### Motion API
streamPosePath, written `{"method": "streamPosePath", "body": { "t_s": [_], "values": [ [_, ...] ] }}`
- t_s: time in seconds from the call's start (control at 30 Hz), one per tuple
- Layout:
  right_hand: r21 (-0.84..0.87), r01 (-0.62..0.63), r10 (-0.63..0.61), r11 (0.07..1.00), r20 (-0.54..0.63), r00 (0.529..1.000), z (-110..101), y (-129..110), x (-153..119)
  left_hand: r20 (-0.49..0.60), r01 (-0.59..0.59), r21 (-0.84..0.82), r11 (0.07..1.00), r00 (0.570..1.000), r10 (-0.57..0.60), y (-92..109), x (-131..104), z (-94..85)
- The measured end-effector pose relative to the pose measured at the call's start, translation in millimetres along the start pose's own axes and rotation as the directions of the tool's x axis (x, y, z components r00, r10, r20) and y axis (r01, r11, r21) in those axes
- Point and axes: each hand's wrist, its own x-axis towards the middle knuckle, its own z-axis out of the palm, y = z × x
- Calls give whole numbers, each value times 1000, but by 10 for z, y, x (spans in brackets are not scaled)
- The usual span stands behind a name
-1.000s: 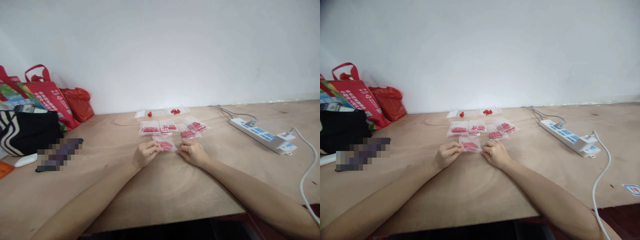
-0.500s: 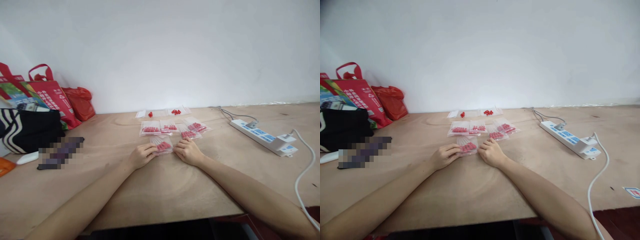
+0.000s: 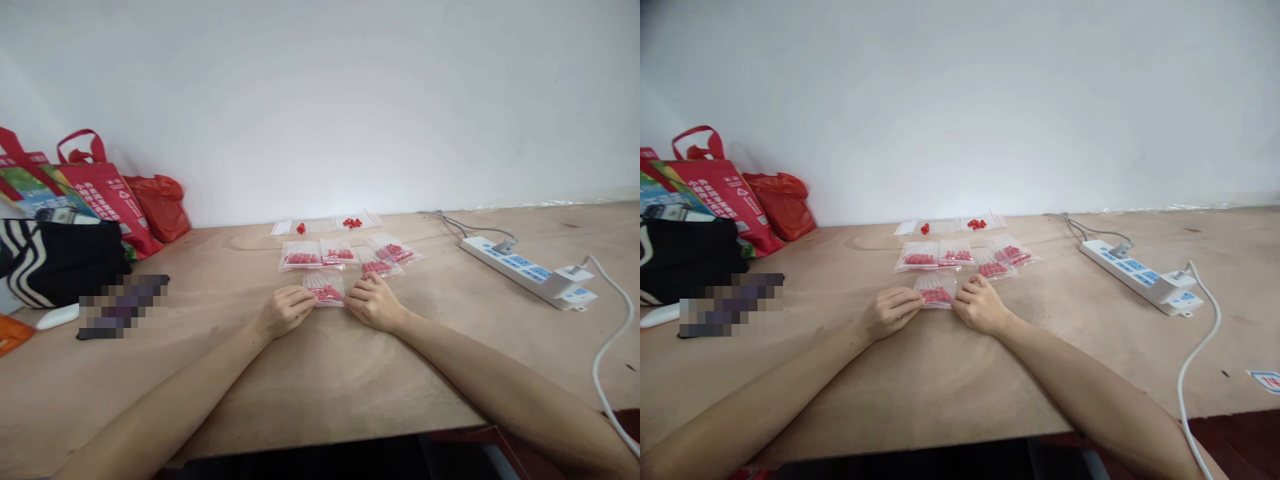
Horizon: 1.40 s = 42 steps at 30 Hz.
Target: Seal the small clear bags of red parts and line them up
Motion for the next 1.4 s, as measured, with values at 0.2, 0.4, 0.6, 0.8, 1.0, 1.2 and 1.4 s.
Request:
{"method": "streamPosePath", "body": {
  "t_s": [0.2,0.4,0.6,0.8,1.0,1.2,1.4],
  "values": [
    [28,-10,11,1000,-14,1000,-2,-27,34,-1,-36,-16,999,999,36,-5,21,47],
    [23,-13,13,1000,-29,999,24,-45,68,73,-48,9,999,996,47,2,44,94],
    [-7,-13,13,1000,-45,999,42,-84,111,71,-14,61,998,997,9,87,163,181],
    [-42,0,-2,999,-50,999,30,-116,140,58,-68,89,994,996,63,89,172,186],
    [-60,47,-51,997,-53,997,12,-90,121,53,-132,134,982,991,126,81,163,152],
    [-76,28,-35,997,-91,995,27,-57,75,12,-174,203,964,984,175,8,94,31],
    [-74,13,-22,997,-119,993,23,-27,50,21,-163,239,957,986,163,-82,-28,-62]
  ]
}}
